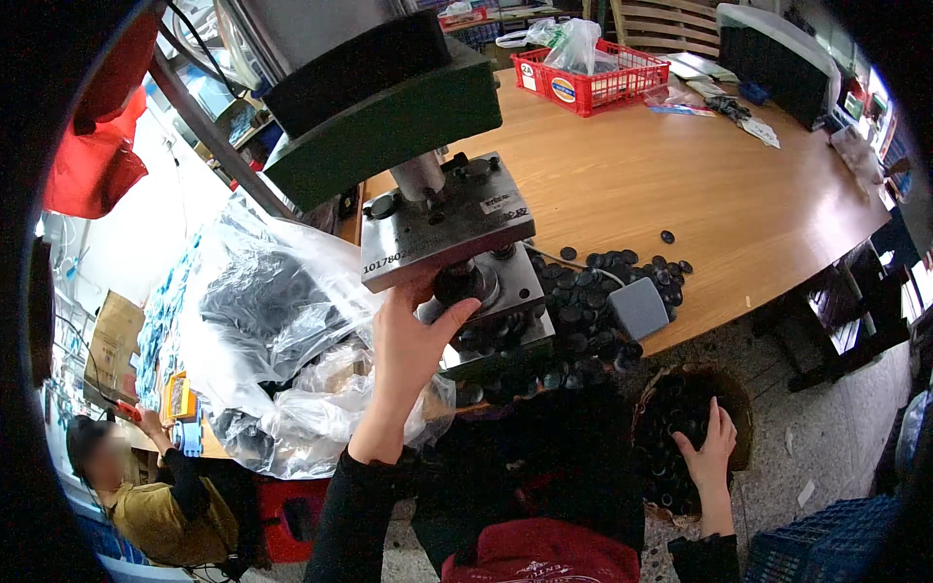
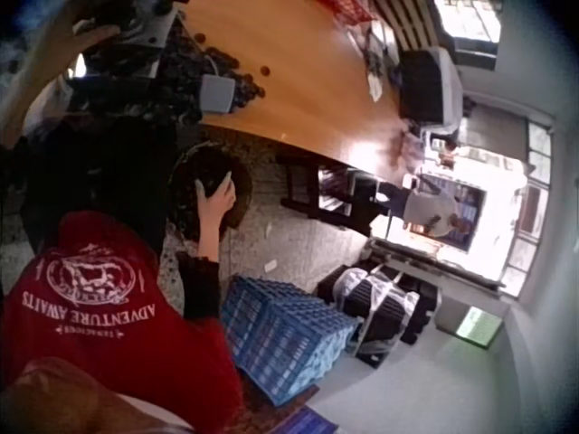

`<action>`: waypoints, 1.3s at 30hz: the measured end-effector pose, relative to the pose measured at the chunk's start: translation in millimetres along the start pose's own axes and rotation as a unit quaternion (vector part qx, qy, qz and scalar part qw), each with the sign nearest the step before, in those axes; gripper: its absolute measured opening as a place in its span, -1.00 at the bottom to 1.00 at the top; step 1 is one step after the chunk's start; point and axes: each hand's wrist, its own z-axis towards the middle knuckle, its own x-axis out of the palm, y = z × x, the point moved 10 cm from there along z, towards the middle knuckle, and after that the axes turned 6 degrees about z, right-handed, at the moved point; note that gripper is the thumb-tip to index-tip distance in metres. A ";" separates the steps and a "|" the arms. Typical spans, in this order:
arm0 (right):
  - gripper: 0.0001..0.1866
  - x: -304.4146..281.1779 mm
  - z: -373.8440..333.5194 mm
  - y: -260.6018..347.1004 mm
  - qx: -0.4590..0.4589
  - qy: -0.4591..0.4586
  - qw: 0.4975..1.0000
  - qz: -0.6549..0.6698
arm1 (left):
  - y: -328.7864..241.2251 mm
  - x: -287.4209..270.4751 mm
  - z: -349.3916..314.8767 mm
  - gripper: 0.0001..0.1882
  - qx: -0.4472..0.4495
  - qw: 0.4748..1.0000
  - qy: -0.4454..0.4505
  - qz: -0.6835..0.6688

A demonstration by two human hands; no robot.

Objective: The person operates a manual press machine to process small black rubber rings. They repeatedly pick up a ring from a plastic bag, place it into the machine's die, press the lever to stamp or cut the ring, and then remove the processed item. The person works continuously, handling the items one at a time.

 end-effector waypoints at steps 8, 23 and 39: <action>-0.44 -24.5 54.3 133.8 -0.189 -0.073 0.976 0.076 | -13.4 14.2 23.2 -0.52 0.037 0.994 0.056 0.091; -0.52 10.9 122.3 213.6 -0.214 0.012 0.976 -0.038 | 138.5 -66.0 -35.4 -0.75 -0.108 0.919 0.158 0.344; -0.48 -44.9 59.7 384.4 -0.389 -0.106 0.887 0.223 | 157.9 -98.0 -28.7 -0.58 -0.175 0.943 0.108 0.262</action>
